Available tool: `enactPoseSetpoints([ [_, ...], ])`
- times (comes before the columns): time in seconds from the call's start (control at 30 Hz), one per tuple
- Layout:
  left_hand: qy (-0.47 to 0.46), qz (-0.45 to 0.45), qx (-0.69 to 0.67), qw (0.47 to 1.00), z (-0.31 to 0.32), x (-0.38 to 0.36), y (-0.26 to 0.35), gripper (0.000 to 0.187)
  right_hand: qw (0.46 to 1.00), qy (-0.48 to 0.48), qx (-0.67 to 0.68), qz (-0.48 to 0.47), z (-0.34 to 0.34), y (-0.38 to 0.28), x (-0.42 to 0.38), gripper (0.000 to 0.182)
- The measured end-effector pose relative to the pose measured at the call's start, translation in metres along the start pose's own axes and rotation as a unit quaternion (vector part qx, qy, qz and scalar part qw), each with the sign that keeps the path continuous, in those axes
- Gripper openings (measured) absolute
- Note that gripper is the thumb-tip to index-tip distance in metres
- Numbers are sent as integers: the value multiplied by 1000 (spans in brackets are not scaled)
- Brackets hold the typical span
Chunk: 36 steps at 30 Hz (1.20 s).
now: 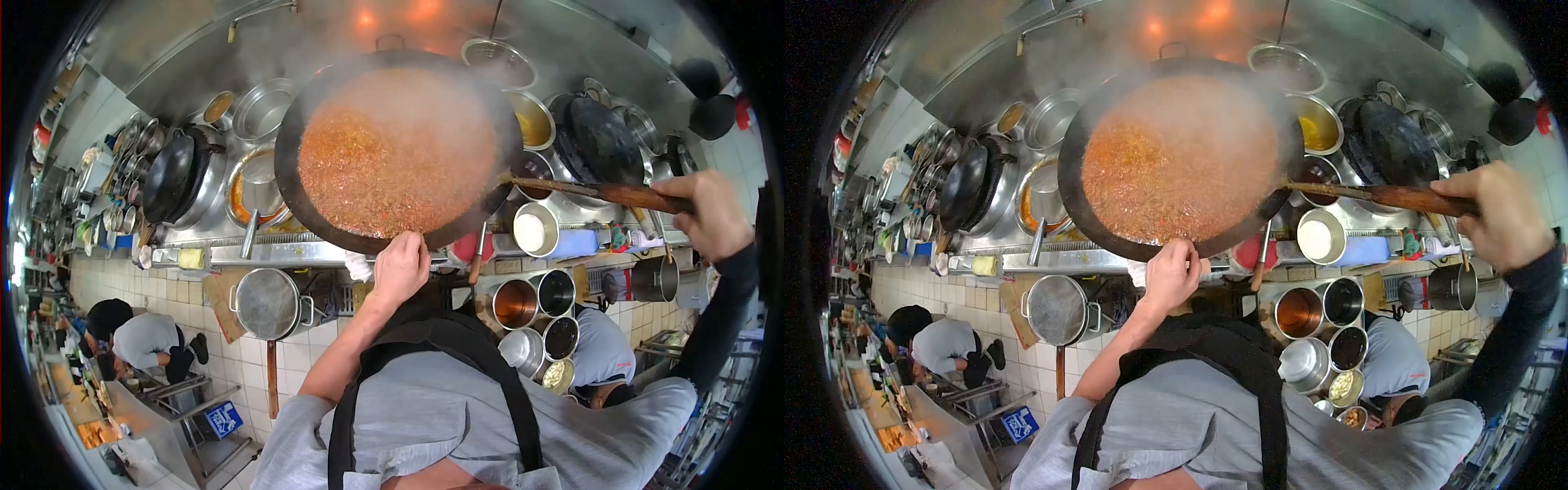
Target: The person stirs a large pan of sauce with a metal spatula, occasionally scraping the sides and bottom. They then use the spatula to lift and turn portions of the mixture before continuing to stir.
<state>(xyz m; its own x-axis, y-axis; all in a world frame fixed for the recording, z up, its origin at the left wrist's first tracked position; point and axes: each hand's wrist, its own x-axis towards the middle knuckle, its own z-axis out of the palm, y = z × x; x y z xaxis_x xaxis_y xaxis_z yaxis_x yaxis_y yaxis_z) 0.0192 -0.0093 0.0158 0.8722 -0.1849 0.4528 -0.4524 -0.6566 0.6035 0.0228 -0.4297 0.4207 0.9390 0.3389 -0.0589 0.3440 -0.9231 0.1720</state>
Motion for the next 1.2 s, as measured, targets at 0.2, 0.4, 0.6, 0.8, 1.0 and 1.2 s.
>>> enactPoseSetpoints([
  [0.2,20,-15,42,999,9,-6,-3,16,999,18,-51,7,86,2,47,48],
  [0.4,8,-13,62,998,6,-5,2,14,996,48,-72,8,164,21,104,55],
  [0.6,3,-10,69,998,6,-8,3,13,993,113,-22,10,238,6,149,46],
  [0.8,2,-13,73,997,6,-9,3,13,993,105,12,56,297,-42,204,53],
  [1.0,11,-11,88,996,9,-10,2,13,987,103,120,17,317,-104,235,50],
  [1.2,41,3,85,996,12,-12,0,14,949,61,305,-40,323,-160,220,50],
])
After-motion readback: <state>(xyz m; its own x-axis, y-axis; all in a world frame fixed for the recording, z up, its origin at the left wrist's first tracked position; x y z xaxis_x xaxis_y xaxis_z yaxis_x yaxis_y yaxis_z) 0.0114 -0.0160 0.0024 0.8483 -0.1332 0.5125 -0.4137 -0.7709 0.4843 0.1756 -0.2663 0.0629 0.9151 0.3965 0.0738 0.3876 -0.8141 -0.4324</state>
